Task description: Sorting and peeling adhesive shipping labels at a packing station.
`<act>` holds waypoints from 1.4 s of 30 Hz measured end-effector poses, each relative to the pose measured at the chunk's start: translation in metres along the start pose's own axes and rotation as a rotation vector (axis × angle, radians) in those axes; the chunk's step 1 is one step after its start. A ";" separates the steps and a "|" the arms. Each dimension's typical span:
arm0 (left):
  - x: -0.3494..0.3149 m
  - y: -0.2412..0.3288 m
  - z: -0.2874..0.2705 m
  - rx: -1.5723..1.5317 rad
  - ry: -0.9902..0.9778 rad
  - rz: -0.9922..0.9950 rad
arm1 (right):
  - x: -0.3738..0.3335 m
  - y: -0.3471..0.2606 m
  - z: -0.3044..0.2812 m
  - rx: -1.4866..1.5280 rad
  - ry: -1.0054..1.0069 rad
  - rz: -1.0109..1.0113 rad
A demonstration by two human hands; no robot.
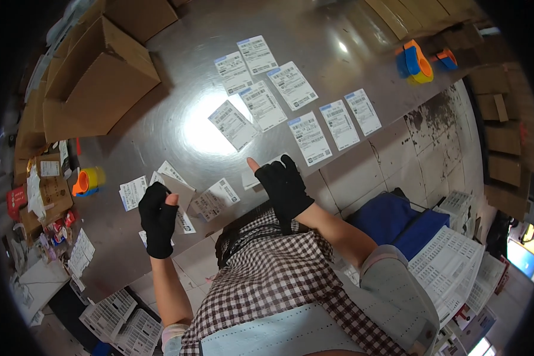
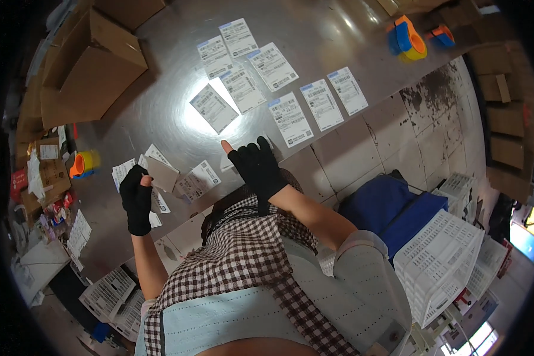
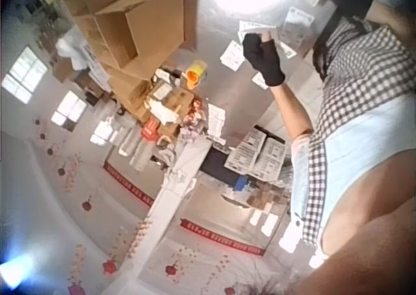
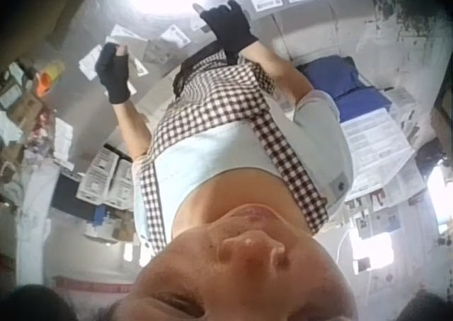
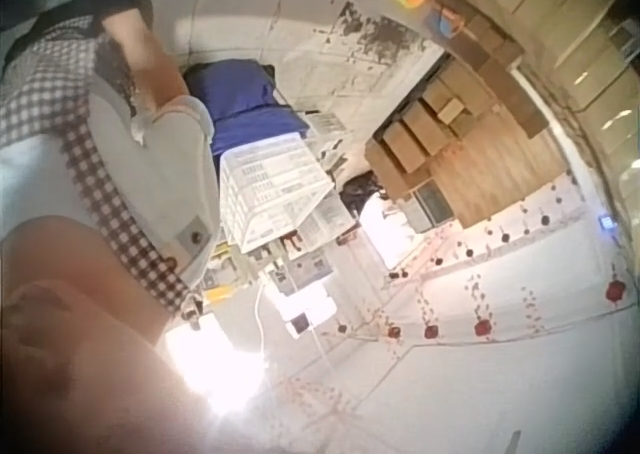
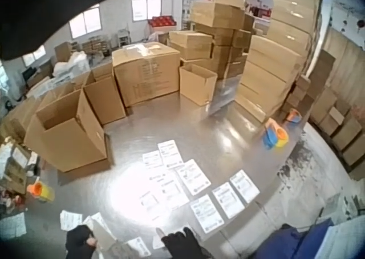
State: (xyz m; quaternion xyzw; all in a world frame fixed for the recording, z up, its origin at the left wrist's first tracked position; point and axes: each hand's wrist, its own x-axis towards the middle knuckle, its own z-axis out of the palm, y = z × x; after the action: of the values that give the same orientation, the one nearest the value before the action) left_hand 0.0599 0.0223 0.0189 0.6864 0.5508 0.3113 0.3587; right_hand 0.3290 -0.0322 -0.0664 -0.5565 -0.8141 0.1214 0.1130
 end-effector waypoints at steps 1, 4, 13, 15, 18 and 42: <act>0.001 0.005 0.000 0.011 0.002 -0.005 | -0.004 0.003 0.003 0.004 -0.002 0.008; 0.003 0.006 0.000 0.039 -0.002 -0.042 | -0.014 0.008 0.010 -0.007 0.079 -0.060; 0.003 0.009 0.008 0.079 0.023 -0.037 | -0.033 0.008 0.012 -0.020 0.045 0.036; 0.001 0.007 0.008 0.093 0.025 -0.038 | -0.036 0.009 0.005 0.115 0.042 0.045; -0.001 0.002 0.007 0.113 0.054 -0.027 | -0.043 0.016 -0.017 0.282 0.068 0.102; -0.008 0.002 0.001 0.065 0.108 -0.002 | -0.060 0.127 -0.020 0.880 0.158 0.641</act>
State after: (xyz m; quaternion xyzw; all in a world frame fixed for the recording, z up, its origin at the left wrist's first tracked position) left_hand 0.0606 0.0145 0.0197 0.6795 0.5797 0.3293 0.3062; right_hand 0.4683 -0.0424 -0.0917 -0.6841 -0.4655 0.4367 0.3530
